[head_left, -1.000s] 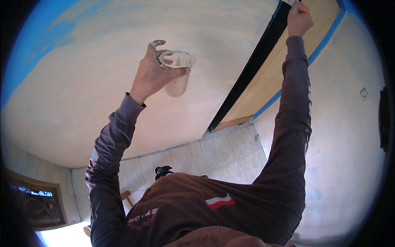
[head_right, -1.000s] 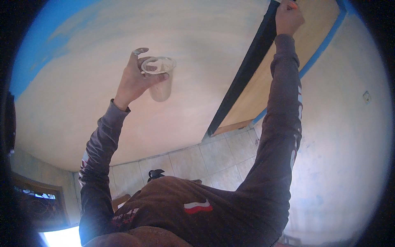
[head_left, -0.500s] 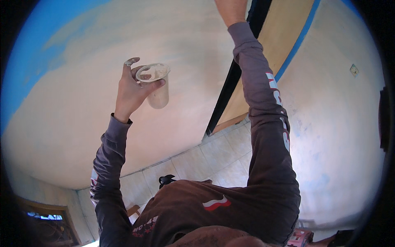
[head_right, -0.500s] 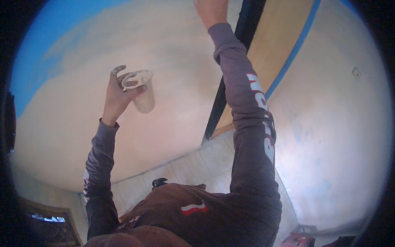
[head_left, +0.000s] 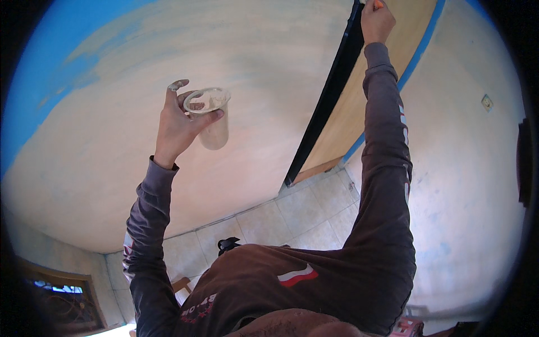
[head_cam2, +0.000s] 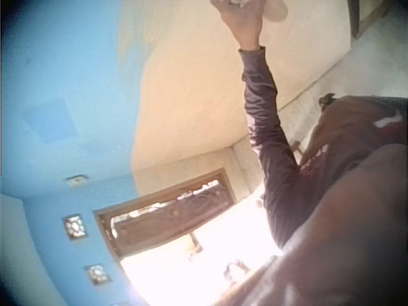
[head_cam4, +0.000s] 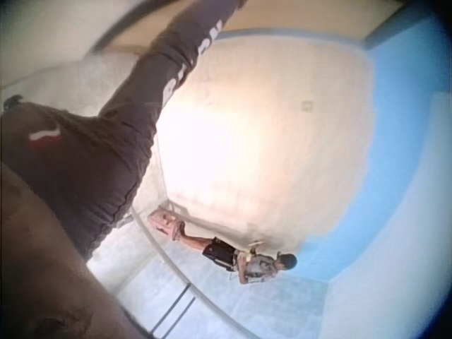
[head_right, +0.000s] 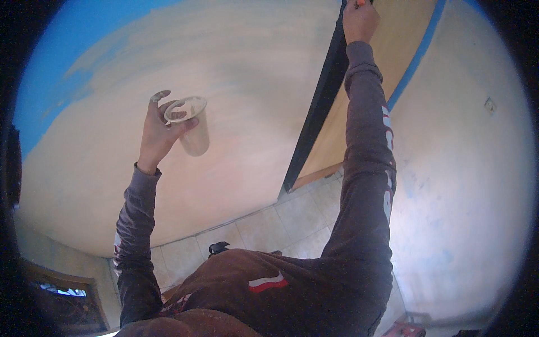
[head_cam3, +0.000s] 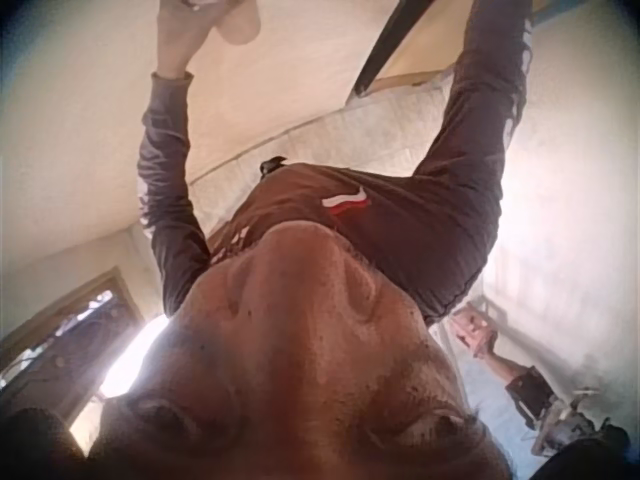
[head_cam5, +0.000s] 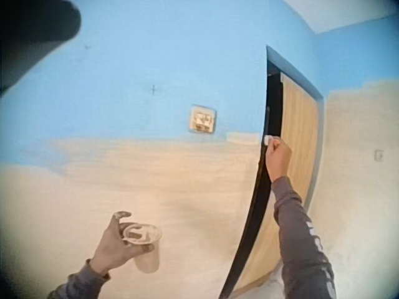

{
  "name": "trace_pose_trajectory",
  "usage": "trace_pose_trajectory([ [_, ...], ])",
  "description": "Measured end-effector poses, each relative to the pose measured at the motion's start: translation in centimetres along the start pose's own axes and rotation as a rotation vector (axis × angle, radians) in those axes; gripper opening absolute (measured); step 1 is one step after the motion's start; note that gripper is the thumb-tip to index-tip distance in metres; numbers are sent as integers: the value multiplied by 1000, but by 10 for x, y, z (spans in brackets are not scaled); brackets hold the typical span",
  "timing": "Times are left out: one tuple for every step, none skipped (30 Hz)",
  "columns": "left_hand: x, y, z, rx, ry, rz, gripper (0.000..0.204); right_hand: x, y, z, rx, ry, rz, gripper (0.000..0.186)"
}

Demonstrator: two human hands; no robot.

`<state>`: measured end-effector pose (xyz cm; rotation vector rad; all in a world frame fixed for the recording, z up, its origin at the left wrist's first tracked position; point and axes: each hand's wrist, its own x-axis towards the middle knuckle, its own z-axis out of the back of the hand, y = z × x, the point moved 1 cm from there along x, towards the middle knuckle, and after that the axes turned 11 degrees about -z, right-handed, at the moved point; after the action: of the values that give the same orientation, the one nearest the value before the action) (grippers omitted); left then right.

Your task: The person paints the ceiling with a small brush, repeatedly dipping it into a container of beige paint held in the other hand. They apply the paint in short strokes along the edge where the ceiling meets the wall, gradually covering the blue surface.

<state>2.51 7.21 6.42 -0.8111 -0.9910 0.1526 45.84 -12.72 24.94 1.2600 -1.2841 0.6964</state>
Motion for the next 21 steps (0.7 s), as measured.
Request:
trace_pose_trajectory([
  [2, 1, -1, 2, -1, 3, 100, 3, -8, -3, -7, 6, -25, 20],
  [1, 2, 0, 3, -6, 5, 100, -2, 0, -5, 49, 5, -19, 17],
  [1, 4, 1, 1, -9, 6, 100, -3, -5, -11, 11, 21, -13, 18],
  [1, 5, 2, -2, -12, 6, 100, -4, -13, -18, -29, 36, -6, 18],
  [1, 5, 2, -1, -16, 1, 100, -4, -12, -21, -71, 51, 1, 19],
  [1, 5, 2, -1, -19, -4, 100, -5, -11, -24, -43, 7, 47, 20],
  [0, 5, 1, -2, -22, -10, 100, -7, -8, -28, -16, -37, 92, 22],
  [4, 2, 1, 1, -19, 1, 100, -6, -3, -32, 6, -80, 138, 23],
  [5, -3, 1, 7, -17, 11, 100, -9, 7, -33, -2, -62, 125, 24],
  [5, -5, 1, 11, -13, 21, 100, -11, 18, -32, -11, -45, 114, 26],
  [5, -4, 1, 16, -20, 29, 100, -13, 30, -33, -16, -29, 100, 28],
  [5, -4, 2, 18, -23, 32, 100, -14, 40, -34, -46, 34, 74, 28],
  [6, -4, 2, 19, -25, 35, 100, -14, 51, -36, -78, 97, 49, 28],
  [6, -4, 2, 12, -24, 44, 99, -17, 61, -38, -111, 159, 21, 28],
  [6, -4, 2, 14, -25, 57, 99, -24, 72, -44, -80, 104, 63, 28],
  [6, -5, 2, 16, -26, 70, 99, -30, 82, -51, -49, 48, 105, 29],
  [6, -5, 2, 12, -20, 64, 99, -32, 85, -59, -35, 28, 154, 27],
  [7, -5, 3, 7, -15, 61, 99, -35, 92, -65, -21, 10, 202, 26],
  [7, -5, 3, 4, -11, 59, 99, -39, 97, -70, 6, 30, 198, 25],
  [7, -6, 4, -11, -17, 62, 99, -45, 108, -73, 38, 52, 192, 24],
  [7, -10, 2, -28, -19, 65, 99, -48, 117, -72, 68, 73, 187, 23],
])
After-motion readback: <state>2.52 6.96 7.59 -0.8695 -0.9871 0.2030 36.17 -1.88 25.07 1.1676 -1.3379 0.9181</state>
